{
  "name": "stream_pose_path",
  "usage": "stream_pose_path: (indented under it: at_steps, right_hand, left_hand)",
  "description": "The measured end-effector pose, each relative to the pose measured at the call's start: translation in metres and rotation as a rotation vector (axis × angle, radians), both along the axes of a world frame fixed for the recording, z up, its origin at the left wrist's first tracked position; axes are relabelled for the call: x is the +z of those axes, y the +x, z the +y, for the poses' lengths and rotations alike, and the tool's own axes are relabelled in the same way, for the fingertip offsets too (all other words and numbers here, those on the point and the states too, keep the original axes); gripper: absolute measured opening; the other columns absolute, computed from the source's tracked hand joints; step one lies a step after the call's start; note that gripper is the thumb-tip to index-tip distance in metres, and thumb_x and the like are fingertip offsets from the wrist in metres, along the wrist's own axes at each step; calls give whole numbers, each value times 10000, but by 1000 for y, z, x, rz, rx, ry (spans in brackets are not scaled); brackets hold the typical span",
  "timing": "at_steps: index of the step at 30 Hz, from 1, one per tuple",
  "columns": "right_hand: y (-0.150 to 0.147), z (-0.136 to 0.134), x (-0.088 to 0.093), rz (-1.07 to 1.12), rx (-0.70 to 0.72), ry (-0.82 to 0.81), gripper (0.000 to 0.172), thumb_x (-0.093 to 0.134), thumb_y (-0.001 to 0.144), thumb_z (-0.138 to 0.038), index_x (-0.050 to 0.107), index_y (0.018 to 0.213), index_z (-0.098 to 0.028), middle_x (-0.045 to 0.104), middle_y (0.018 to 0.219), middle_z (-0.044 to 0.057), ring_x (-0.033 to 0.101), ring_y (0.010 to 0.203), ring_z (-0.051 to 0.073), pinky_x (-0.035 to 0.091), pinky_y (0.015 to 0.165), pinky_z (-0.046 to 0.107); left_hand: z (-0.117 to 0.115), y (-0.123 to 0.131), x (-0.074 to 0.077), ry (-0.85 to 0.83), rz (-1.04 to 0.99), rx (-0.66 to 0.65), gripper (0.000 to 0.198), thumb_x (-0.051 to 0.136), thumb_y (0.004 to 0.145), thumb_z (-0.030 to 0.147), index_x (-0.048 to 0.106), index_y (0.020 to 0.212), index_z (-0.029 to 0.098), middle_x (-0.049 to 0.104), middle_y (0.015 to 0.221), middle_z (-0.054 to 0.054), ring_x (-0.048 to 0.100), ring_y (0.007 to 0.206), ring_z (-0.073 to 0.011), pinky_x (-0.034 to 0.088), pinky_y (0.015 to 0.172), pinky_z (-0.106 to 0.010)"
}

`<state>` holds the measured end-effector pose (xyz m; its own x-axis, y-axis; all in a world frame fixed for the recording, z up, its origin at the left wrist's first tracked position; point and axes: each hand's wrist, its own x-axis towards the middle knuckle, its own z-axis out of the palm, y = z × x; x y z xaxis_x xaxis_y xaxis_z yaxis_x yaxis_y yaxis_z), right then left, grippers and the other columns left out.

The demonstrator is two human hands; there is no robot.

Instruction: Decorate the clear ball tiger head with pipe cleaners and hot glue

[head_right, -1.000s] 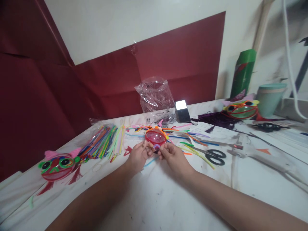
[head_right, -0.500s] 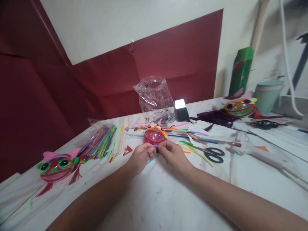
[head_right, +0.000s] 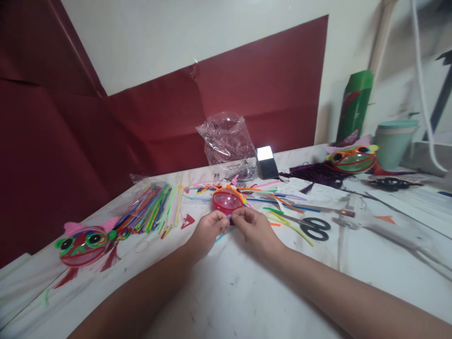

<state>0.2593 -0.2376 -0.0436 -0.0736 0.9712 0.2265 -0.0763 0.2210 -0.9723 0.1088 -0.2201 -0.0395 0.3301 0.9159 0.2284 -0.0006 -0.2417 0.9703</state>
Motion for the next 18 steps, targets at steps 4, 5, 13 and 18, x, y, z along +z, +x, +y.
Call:
stream_pose_path:
  at_steps: [4, 5, 13, 18]
  right_hand:
    - [2, 4, -5, -29, 4, -15, 445, 685, 638, -609, 551, 604, -186, 438, 470, -66, 360, 419, 80, 279, 427, 244]
    - [3, 5, -6, -22, 11, -21, 452, 685, 635, -615, 538, 597, -189, 430, 464, -70, 354, 412, 78, 273, 424, 243]
    - [10, 19, -9, 15, -67, -118, 448, 760, 530, -585, 536, 587, -202, 475, 463, -69, 366, 405, 78, 266, 418, 235]
    - [21, 31, -15, 92, -95, -48, 452, 759, 533, -605, 552, 578, -206, 582, 551, -7, 508, 507, 136, 417, 521, 288]
  left_hand:
    - [-1, 1, 0, 21, 17, 32, 230, 611, 741, 349, 509, 634, 173, 463, 568, 42, 399, 556, -91, 338, 593, -240]
    - [0, 0, -1, 44, 0, 65, 226, 610, 746, 350, 517, 644, 172, 469, 578, 41, 405, 560, -91, 349, 601, -239]
    - [52, -19, 20, 365, 100, 447, 381, 733, 627, 213, 628, 992, 202, 611, 1074, -57, 544, 1027, -202, 402, 884, -305]
    - [90, -10, 34, 199, 127, 402, 471, 802, 566, 276, 630, 991, 167, 603, 1193, -130, 494, 1195, -287, 326, 1019, -390]
